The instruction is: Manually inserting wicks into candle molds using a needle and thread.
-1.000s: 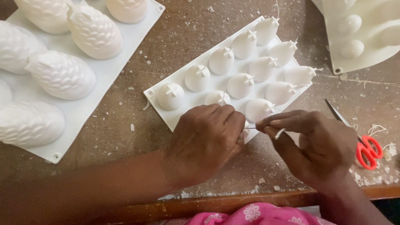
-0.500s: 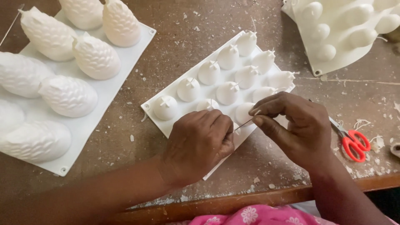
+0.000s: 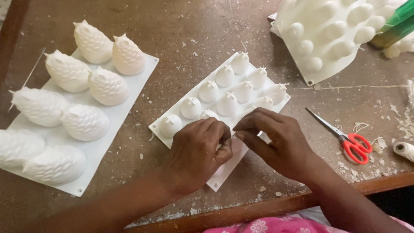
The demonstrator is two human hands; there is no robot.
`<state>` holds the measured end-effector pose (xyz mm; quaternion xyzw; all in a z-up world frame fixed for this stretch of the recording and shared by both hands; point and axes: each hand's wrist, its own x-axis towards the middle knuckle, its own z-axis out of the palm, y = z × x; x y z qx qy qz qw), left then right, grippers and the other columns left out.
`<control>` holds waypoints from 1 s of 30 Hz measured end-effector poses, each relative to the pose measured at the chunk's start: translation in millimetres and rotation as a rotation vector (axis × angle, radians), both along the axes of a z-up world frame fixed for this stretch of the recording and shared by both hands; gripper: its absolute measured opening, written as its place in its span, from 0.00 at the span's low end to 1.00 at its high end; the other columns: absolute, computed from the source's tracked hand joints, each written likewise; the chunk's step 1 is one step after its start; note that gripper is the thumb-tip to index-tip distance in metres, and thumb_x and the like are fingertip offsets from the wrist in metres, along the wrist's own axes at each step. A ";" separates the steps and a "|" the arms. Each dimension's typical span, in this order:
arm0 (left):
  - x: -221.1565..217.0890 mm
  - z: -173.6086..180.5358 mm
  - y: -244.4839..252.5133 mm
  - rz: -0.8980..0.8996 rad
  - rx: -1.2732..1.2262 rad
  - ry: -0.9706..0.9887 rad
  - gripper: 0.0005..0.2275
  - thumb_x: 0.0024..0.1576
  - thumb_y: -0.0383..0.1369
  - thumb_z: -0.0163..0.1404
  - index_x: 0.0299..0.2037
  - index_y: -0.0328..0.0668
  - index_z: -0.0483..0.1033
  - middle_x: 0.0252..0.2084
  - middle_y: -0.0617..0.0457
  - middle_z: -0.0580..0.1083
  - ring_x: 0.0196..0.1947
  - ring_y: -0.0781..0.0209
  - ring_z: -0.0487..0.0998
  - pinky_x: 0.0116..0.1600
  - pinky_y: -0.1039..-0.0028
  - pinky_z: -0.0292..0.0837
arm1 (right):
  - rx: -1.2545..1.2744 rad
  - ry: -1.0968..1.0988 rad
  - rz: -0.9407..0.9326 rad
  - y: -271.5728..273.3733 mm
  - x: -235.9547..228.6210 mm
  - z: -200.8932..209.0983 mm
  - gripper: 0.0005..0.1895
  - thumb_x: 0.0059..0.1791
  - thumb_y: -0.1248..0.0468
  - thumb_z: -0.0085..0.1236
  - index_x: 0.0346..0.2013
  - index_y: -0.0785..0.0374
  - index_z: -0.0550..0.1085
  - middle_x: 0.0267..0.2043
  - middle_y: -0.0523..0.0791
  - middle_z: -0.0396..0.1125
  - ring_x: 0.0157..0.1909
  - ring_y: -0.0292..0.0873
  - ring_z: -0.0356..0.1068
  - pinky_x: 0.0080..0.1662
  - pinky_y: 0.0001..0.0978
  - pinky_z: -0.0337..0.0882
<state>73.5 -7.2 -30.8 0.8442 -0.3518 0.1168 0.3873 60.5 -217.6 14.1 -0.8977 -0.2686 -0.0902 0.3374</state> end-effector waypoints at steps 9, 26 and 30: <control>18.4 13.6 16.7 -0.035 -0.170 0.357 0.08 0.59 0.33 0.54 0.36 0.35 0.74 0.30 0.49 0.77 0.29 0.62 0.80 0.37 0.69 0.76 | 0.070 0.668 -0.276 -41.4 -20.1 -27.2 0.15 0.51 0.59 0.55 0.46 0.64 0.80 0.40 0.47 0.79 0.40 0.39 0.80 0.45 0.32 0.79; 23.5 1.0 17.7 -0.022 -0.277 0.466 0.11 0.60 0.38 0.52 0.38 0.36 0.75 0.30 0.50 0.79 0.29 0.64 0.79 0.37 0.70 0.75 | 0.893 0.884 -0.357 11.7 -31.5 -61.6 0.14 0.50 0.69 0.56 0.49 0.70 0.76 0.44 0.49 0.78 0.44 0.41 0.77 0.50 0.35 0.79; 23.6 -2.5 18.6 -0.048 -0.293 0.408 0.12 0.61 0.38 0.52 0.37 0.35 0.75 0.28 0.50 0.77 0.28 0.62 0.77 0.36 0.70 0.74 | 0.671 0.838 -0.396 -5.6 -39.8 -72.6 0.09 0.50 0.67 0.58 0.44 0.68 0.77 0.36 0.44 0.74 0.35 0.35 0.70 0.39 0.29 0.74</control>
